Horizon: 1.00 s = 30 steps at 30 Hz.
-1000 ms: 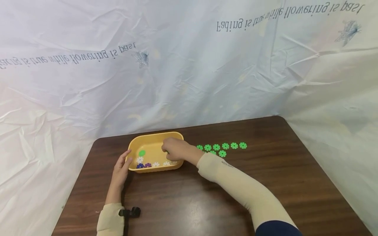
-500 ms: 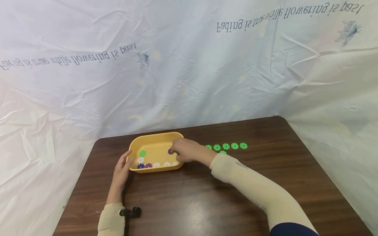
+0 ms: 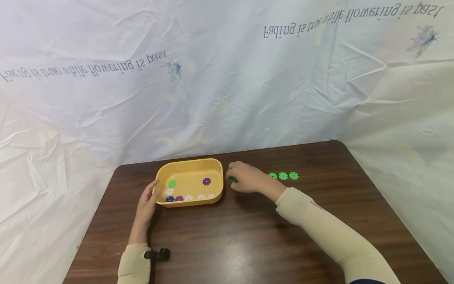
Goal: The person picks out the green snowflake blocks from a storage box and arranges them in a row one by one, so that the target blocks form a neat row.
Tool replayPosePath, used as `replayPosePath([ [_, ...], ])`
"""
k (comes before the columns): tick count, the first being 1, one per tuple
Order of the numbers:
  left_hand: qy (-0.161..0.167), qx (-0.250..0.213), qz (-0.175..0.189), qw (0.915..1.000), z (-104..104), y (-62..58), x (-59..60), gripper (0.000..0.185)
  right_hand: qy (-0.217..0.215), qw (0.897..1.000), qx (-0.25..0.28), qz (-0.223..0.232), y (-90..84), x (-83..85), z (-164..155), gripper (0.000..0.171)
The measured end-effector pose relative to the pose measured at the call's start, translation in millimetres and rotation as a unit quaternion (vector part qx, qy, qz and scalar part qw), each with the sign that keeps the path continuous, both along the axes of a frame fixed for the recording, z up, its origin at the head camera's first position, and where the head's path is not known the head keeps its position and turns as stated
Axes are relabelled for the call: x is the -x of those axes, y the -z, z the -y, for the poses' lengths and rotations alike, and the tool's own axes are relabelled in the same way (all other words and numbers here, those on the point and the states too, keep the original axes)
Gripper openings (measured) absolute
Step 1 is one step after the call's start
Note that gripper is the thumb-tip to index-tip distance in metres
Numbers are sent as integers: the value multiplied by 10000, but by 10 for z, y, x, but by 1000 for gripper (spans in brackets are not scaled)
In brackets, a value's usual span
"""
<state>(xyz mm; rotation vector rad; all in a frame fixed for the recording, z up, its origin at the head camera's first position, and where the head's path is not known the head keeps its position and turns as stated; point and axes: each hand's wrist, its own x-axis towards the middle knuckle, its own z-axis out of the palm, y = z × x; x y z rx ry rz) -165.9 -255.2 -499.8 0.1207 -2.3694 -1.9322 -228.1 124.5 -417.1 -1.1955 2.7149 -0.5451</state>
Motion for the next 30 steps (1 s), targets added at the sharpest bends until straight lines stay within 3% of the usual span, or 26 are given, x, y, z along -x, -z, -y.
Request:
replayPosePath([
  [17, 27, -56, 53, 10000, -23, -25, 25, 46, 690, 9959, 580, -49, 350, -33, -923, 22],
  [30, -23, -69, 93, 9999, -7, -18, 11, 45, 1318, 9905, 385, 119, 651, -71, -1291, 18],
])
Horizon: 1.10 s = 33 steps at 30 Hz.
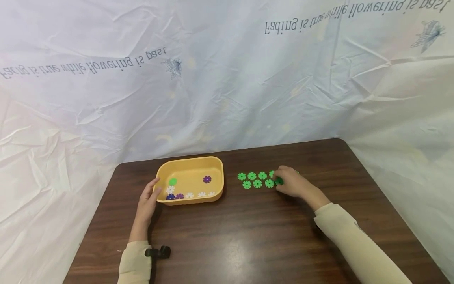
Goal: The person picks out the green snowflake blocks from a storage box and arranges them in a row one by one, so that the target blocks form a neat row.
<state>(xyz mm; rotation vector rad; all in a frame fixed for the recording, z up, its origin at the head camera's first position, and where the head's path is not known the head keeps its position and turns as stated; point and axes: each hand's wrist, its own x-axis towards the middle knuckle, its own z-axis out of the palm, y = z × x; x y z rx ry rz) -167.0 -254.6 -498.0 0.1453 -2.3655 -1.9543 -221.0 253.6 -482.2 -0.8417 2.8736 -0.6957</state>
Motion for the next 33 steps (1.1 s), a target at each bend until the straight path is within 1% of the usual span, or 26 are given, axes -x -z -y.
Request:
replayPosePath([
  [4, -6, -16, -2, 10000, -4, -2, -1, 44, 93, 9999, 9, 81, 60, 13, -35, 13],
  [8, 1, 19, -27, 10000, -3, 6, 3, 44, 167, 9998, 13, 104, 96, 20, -61, 15],
  [13, -28, 39, -31, 10000, -3, 0, 1, 45, 200, 9998, 38, 42, 79, 15, -64, 15],
  [16, -23, 90, -11, 10000, 2, -11, -1, 46, 227, 9997, 63, -96, -6, 26, -56, 14],
  [18, 6, 149, 12, 9999, 9, -17, 5, 47, 236, 9992, 133, -300, -125, 59, -24, 12],
  [20, 14, 228, 16, 9997, 22, -29, 4, 48, 188, 9976, 266, -619, -283, 112, 67, 11],
  [22, 9, 247, 20, 9997, 43, -36, 4, 48, 41, 9955, 407, -857, -463, 176, 246, 9],
  [24, -17, 215, 30, 9998, 59, -43, 0, 48, -209, 9942, 477, -938, -621, 227, 506, 10],
  [25, -22, 206, 16, 9998, 68, -43, -3, 48, -334, 9941, 477, -910, -681, 243, 660, 12],
  [27, -10, 185, 30, 9998, 69, -42, -10, 48, -638, 9947, 435, -679, -773, 258, 989, 16],
  [30, 39, 165, 11, 9999, 45, -32, -21, 48, -1104, 9933, 240, -231, -809, 264, 1471, 21],
  [33, 65, 62, -32, 10000, 4, -21, -29, 48, -1528, 9882, -29, 118, -753, 297, 1894, 25],
])
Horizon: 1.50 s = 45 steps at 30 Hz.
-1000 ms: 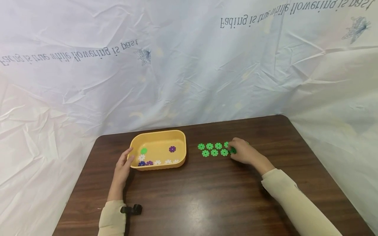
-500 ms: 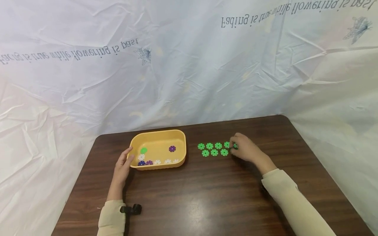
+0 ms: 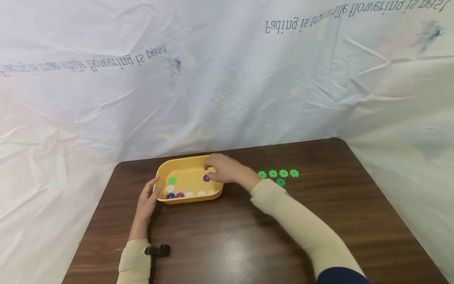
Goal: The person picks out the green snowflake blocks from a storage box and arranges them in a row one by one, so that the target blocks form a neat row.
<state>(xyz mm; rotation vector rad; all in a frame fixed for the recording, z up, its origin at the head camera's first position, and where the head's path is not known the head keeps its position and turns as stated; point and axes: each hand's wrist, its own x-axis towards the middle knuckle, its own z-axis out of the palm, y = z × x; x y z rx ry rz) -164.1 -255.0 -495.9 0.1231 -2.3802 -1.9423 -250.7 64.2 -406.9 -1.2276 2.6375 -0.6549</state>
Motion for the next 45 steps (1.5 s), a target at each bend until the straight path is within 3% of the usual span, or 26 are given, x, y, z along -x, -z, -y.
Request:
replayPosePath([
  [5, 36, -79, -59, 9999, -52, 18, 13, 48, -274, 9974, -512, 424, 176, 103, 544, 32],
  [8, 62, -69, -36, 10000, -63, 23, 20, 48, -295, 9954, -814, 417, 305, 150, 812, 34],
  [16, 19, -54, -35, 10000, -78, 30, 17, 47, -51, 9900, -1303, 544, 604, 112, 1285, 51],
  [19, 55, -50, -75, 9999, -97, 25, 11, 47, 54, 9889, -1429, 398, 669, 90, 1332, 54],
  [25, -6, -96, -88, 9999, -100, 18, 12, 46, -2, 9853, -1687, -263, 676, 90, 1346, 18],
  [34, -84, -42, -123, 9999, -53, 16, 22, 45, -22, 9791, -1905, -716, 672, 127, 1329, 28],
  [45, -121, -31, -72, 9999, -24, 12, 15, 43, 173, 9807, -1874, -535, 596, 74, 1282, 26],
])
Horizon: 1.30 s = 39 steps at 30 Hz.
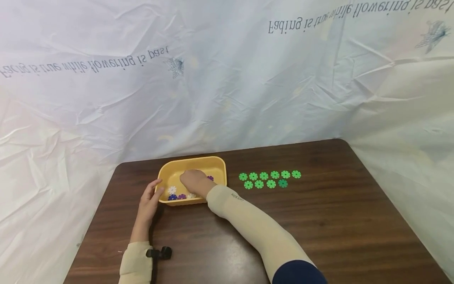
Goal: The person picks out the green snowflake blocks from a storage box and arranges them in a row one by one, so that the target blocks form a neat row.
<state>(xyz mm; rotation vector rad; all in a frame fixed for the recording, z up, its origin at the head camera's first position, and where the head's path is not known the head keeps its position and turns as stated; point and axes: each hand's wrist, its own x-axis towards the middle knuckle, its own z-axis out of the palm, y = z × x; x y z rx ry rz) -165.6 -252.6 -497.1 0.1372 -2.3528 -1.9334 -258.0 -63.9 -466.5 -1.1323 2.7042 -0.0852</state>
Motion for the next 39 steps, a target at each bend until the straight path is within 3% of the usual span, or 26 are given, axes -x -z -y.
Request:
replayPosePath([
  [8, 17, -58, -64, 10000, -23, -9, 33, 41, 200, 9995, 186, 183, 12, 43, 3, 19],
  [15, 3, -53, -131, 9999, -18, -35, 53, 42, 104, 9989, -257, -371, 39, 22, 139, 9],
  [20, 40, -47, -65, 10000, -21, -23, 33, 43, 35, 9964, -477, -697, 82, -16, 118, 15],
  [30, 116, -72, -99, 9999, -12, 9, 29, 44, -99, 9987, -316, -379, 31, -34, -100, 21],
  [39, 114, -96, -74, 9999, -13, 26, 12, 43, -434, 9985, -90, -321, -68, -162, -184, 22],
])
